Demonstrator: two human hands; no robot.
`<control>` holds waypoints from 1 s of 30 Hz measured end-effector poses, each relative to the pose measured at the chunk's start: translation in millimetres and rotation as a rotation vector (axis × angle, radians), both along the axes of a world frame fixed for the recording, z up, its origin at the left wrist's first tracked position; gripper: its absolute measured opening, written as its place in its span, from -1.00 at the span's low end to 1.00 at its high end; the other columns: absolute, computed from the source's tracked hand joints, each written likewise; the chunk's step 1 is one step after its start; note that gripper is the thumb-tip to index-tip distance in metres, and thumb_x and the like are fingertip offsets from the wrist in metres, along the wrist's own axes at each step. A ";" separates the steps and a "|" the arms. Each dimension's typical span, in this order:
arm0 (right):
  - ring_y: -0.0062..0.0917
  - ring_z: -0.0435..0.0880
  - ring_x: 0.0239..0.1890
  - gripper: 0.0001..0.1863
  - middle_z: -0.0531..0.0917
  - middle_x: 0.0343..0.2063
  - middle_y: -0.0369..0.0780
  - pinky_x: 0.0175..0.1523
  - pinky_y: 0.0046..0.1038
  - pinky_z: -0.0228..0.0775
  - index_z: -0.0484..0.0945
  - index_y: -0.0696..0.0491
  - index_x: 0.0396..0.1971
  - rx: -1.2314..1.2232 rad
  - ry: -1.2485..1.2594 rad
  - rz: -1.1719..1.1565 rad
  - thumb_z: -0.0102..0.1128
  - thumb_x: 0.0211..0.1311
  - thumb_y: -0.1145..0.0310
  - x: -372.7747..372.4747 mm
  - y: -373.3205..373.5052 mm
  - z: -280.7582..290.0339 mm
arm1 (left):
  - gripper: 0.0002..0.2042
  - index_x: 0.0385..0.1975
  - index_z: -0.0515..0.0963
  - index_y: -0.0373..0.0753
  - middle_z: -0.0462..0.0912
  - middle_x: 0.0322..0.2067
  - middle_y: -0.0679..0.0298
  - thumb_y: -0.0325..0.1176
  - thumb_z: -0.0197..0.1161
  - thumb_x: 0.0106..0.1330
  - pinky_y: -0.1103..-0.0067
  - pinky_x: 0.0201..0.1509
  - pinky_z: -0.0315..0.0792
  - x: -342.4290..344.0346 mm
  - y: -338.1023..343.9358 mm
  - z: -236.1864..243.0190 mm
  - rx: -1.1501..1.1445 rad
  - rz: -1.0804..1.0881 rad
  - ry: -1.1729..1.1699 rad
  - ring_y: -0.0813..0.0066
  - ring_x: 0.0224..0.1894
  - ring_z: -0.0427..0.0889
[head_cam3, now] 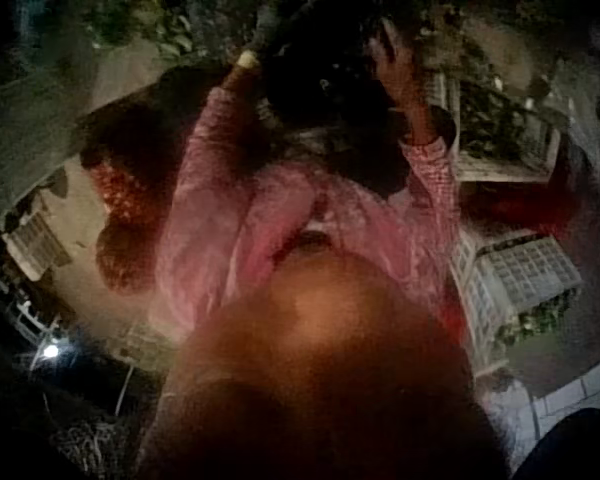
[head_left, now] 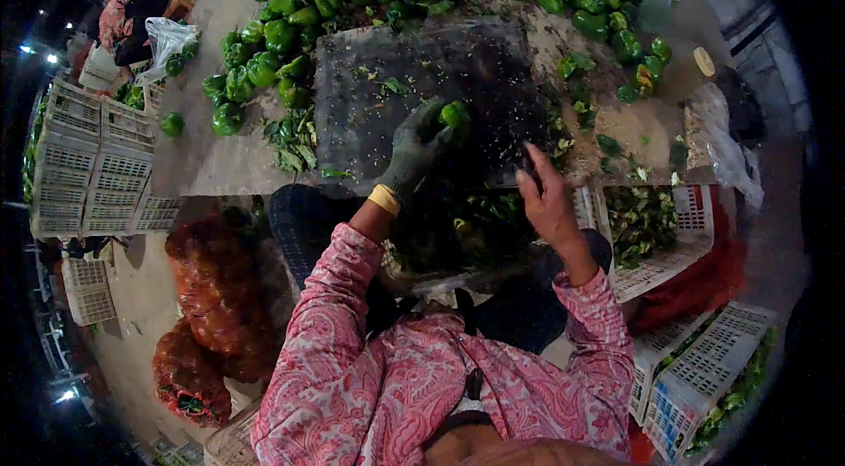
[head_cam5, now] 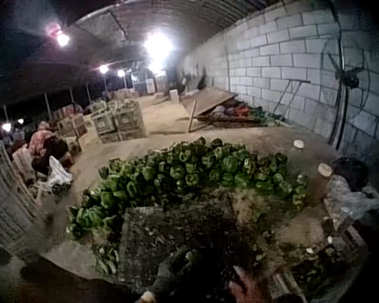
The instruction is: The person sits on the floor and cuts green bell peppers into rings using a knife on a wooden board. They remove the stems and seeds, then slice the peppers and place the pieces into a basket.
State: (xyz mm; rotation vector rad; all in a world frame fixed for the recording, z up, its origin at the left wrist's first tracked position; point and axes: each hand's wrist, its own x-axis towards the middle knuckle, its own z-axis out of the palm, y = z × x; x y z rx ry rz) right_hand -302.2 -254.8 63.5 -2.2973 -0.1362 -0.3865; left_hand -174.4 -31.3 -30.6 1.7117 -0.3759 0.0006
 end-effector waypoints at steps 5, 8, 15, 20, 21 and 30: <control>-0.39 0.69 -0.34 -0.57 0.65 -0.29 0.04 -0.25 -0.41 0.47 0.41 0.21 0.12 0.277 0.283 0.038 0.12 0.33 0.31 -25.9 13.1 8.9 | -0.50 0.13 0.44 -0.23 0.55 0.04 0.05 -0.40 0.32 0.12 0.41 0.15 0.43 -1.0 -4.5 -4.4 -0.023 0.040 -0.041 0.22 0.09 0.55; -0.40 0.68 -0.33 -0.58 0.65 -0.31 0.04 -0.25 -0.40 0.47 0.41 0.23 0.11 0.255 0.329 0.038 0.10 0.33 0.34 -26.6 12.4 5.6 | -0.50 0.11 0.45 -0.22 0.56 0.01 0.06 -0.40 0.31 0.11 0.38 0.13 0.44 -4.3 -6.2 -0.1 -0.036 0.077 -0.034 0.18 0.06 0.56; -0.09 0.64 -0.25 -0.61 0.60 -0.21 0.10 -0.19 -0.29 0.48 0.40 0.26 0.09 0.043 0.220 0.087 0.07 0.30 0.44 -14.5 22.7 24.0 | -0.55 0.04 0.49 -0.21 0.57 -0.04 0.07 -0.41 0.30 0.08 0.35 0.10 0.45 -6.0 -1.4 10.9 0.054 0.136 -0.117 0.10 0.01 0.56; 0.00 0.59 -0.26 -0.58 0.57 -0.24 0.08 -0.21 -0.17 0.46 0.36 0.23 0.12 -0.137 0.203 0.135 0.07 0.27 0.46 -12.2 29.9 35.5 | -0.60 -0.03 0.52 -0.19 0.58 -0.08 0.08 -0.42 0.26 0.05 0.30 0.08 0.44 1.0 -1.3 8.5 0.200 0.177 -0.224 0.04 -0.02 0.53; 0.01 0.59 -0.26 -0.57 0.57 -0.25 0.08 -0.21 -0.16 0.45 0.35 0.23 0.12 -0.126 0.196 0.137 0.07 0.27 0.46 -10.9 29.0 34.8 | -0.61 -0.04 0.53 -0.18 0.59 -0.09 0.09 -0.42 0.26 0.05 0.29 0.07 0.44 1.6 -2.1 8.8 0.265 0.190 -0.251 0.03 -0.02 0.53; 0.03 0.58 -0.26 -0.63 0.59 -0.28 0.12 -0.23 -0.13 0.42 0.38 0.25 0.05 0.017 0.279 0.153 0.07 0.27 0.45 22.1 33.7 23.0 | -0.67 -0.05 0.53 -0.27 0.56 -0.10 0.07 -0.43 0.31 0.17 0.41 0.02 0.47 0.1 -3.3 0.3 0.214 0.150 -0.227 0.21 -0.07 0.58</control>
